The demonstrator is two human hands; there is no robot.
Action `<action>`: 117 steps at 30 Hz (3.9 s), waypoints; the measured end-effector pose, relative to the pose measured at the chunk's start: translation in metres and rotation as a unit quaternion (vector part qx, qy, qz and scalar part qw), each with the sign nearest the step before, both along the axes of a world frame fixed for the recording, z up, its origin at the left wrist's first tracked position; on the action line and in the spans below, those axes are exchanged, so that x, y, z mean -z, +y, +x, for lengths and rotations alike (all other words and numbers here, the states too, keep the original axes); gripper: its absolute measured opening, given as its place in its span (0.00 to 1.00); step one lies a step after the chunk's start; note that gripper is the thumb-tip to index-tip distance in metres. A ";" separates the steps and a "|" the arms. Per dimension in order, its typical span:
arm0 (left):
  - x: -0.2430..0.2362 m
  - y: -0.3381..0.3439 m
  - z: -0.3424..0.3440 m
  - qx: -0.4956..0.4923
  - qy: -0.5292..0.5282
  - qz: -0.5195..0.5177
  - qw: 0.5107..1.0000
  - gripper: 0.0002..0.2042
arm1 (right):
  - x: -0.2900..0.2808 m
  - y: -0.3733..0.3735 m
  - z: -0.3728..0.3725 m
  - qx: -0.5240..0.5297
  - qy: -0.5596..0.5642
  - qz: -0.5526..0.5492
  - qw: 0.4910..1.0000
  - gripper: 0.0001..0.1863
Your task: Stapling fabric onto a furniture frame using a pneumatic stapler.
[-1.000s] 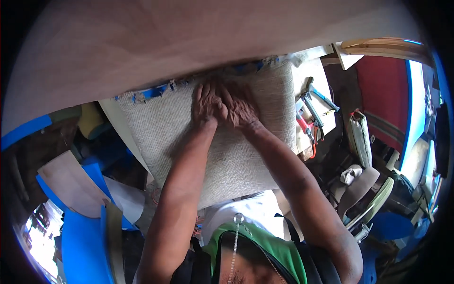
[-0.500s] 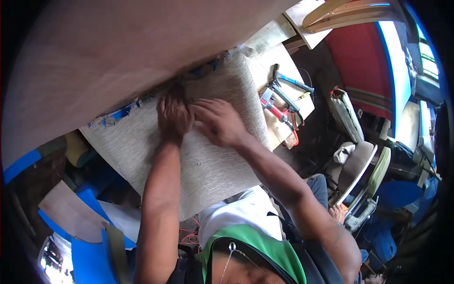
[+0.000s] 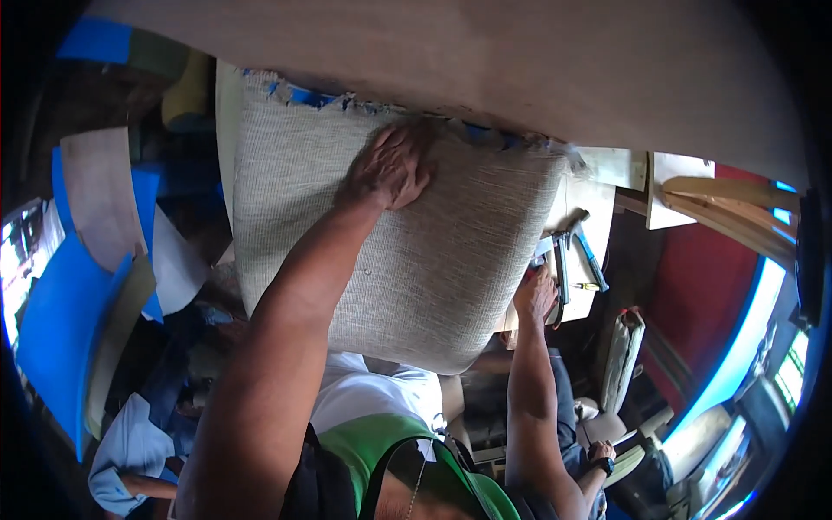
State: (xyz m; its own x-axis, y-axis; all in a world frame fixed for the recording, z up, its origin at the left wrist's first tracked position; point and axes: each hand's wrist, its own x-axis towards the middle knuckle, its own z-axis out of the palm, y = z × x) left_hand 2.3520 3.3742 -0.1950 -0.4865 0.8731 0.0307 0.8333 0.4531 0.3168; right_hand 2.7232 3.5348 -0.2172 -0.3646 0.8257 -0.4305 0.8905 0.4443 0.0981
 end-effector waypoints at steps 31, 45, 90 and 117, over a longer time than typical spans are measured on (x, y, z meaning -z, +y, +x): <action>0.003 -0.012 -0.001 -0.009 -0.064 -0.028 0.998 0.34 | -0.229 -0.068 -0.309 0.082 0.256 -0.350 0.897 0.18; 0.039 -0.008 -0.004 -0.010 -0.056 0.137 0.989 0.22 | -0.129 -0.057 -0.266 0.260 0.403 -0.388 0.787 0.28; 0.009 0.007 -0.065 -0.074 -0.338 0.142 0.928 0.16 | -0.090 -0.106 -0.357 0.491 0.493 -0.193 0.692 0.22; 0.010 -0.010 -0.085 0.044 -0.249 0.116 0.961 0.14 | -0.079 -0.106 -0.358 0.458 0.454 -0.150 0.749 0.24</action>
